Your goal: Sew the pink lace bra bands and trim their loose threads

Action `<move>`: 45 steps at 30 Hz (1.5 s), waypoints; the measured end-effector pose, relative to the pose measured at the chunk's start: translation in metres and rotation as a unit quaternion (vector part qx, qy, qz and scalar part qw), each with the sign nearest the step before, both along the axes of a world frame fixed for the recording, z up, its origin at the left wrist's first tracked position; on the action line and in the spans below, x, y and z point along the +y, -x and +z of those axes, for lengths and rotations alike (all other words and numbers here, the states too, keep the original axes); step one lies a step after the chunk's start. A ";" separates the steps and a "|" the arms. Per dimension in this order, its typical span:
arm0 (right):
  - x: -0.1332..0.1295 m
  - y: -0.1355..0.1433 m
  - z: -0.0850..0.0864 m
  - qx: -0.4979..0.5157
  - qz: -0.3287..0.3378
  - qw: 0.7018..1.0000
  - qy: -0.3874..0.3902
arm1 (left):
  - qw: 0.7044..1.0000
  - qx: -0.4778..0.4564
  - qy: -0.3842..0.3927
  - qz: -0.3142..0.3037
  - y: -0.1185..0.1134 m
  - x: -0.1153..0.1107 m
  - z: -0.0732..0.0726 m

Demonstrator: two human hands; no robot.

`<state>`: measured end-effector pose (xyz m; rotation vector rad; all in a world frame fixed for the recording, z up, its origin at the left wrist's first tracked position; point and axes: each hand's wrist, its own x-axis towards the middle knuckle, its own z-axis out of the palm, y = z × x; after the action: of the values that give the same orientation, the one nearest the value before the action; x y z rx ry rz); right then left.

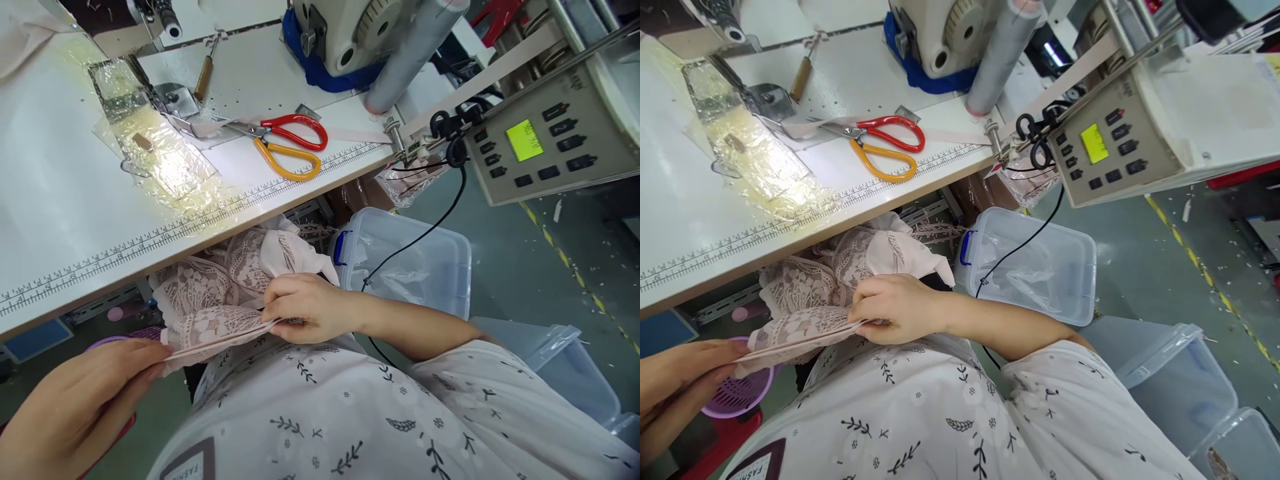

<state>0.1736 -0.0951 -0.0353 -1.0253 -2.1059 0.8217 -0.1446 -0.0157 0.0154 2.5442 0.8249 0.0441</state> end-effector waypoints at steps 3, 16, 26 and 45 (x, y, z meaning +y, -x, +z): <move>0.000 0.000 0.003 0.024 -0.009 0.999 -0.022 | 0.999 -0.031 0.020 0.039 -0.017 -0.001 0.013; -0.003 0.001 0.018 0.041 0.017 0.999 -0.014 | 0.983 0.007 0.179 0.041 -0.035 0.001 0.036; -0.007 0.002 0.027 0.025 0.017 0.998 -0.048 | 0.999 0.000 -0.017 -0.042 -0.035 -0.006 0.026; 0.007 -0.009 0.052 0.060 0.061 0.995 0.050 | 0.988 -0.077 0.032 -0.133 -0.044 0.017 0.056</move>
<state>0.1829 -0.0884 0.0168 -0.8814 -2.0585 1.0327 -0.1010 0.0012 0.0719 2.5301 0.4167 0.1247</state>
